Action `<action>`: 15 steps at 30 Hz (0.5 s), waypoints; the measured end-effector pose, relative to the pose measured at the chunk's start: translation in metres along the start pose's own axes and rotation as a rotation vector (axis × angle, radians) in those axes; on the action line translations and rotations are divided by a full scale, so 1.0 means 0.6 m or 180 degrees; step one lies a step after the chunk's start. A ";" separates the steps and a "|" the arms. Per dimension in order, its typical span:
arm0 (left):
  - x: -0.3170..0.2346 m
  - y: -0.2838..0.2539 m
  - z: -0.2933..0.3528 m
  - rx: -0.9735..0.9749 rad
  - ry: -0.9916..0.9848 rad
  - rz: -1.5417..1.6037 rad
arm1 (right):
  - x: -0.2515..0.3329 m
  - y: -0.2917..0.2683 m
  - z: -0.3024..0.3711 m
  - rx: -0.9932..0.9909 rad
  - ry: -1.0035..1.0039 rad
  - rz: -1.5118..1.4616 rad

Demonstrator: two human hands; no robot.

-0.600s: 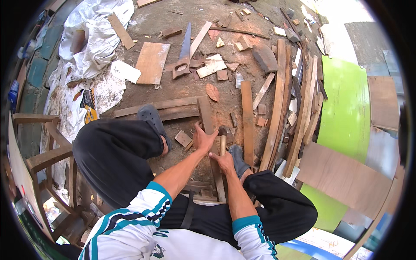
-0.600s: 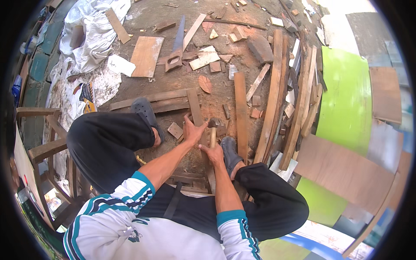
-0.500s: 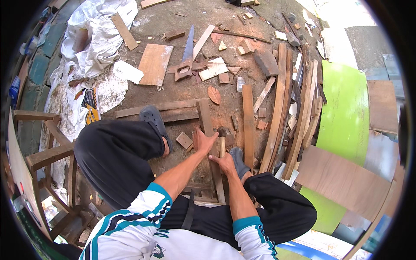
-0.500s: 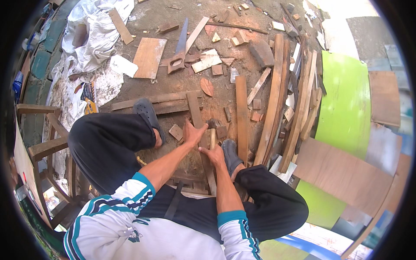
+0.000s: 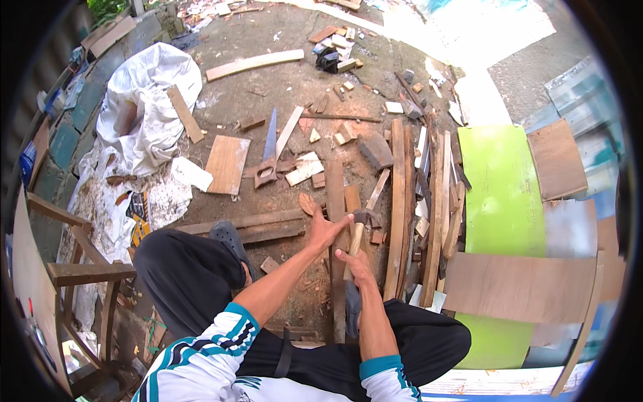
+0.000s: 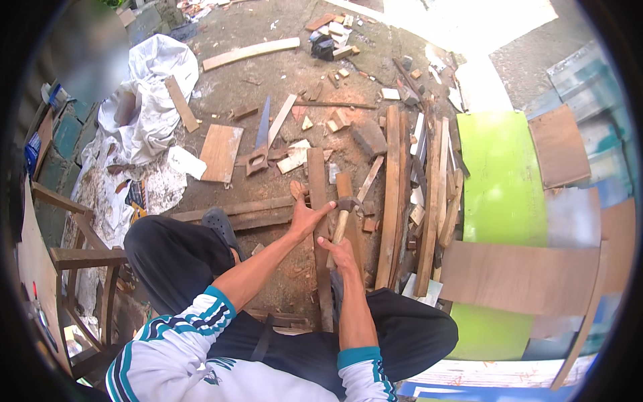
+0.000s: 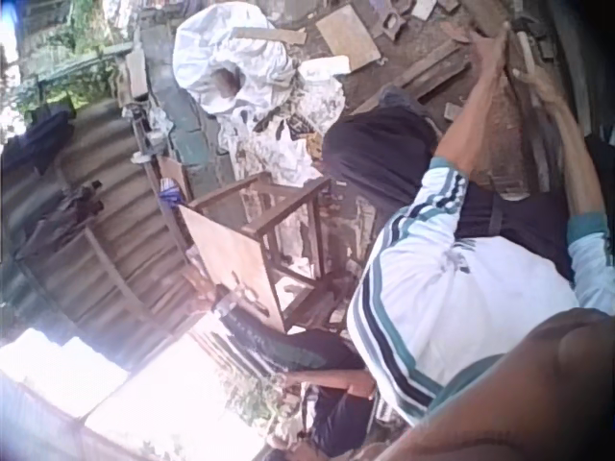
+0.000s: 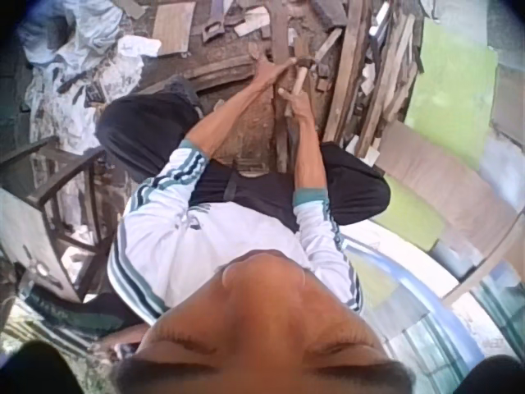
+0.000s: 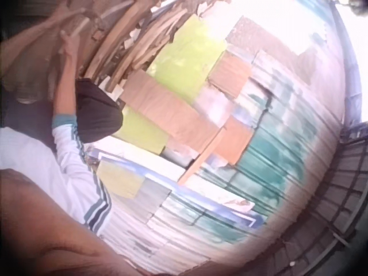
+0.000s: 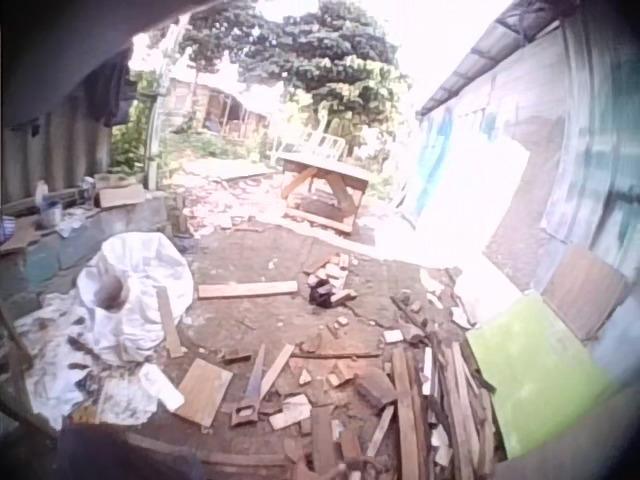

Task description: The person sits on the ground and repeatedly strikes a piece of wood with a hammer to break it into smaller pieces. The person picks up the wood, positions it, and hammers it multiple times.

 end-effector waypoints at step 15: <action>-0.515 -0.111 0.051 0.0187 0.1387 0.0289 | 0.418 0.111 0.179 -0.0245 -0.1655 0.0356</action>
Point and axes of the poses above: each hand's wrist, its own z-axis away from the middle knuckle, its own y-axis out of the palm, x = y × z, the point moved 8 cm from there along -z, towards the middle knuckle, and after that the axes turned 15 degrees about -z, right-handed, at the moved point
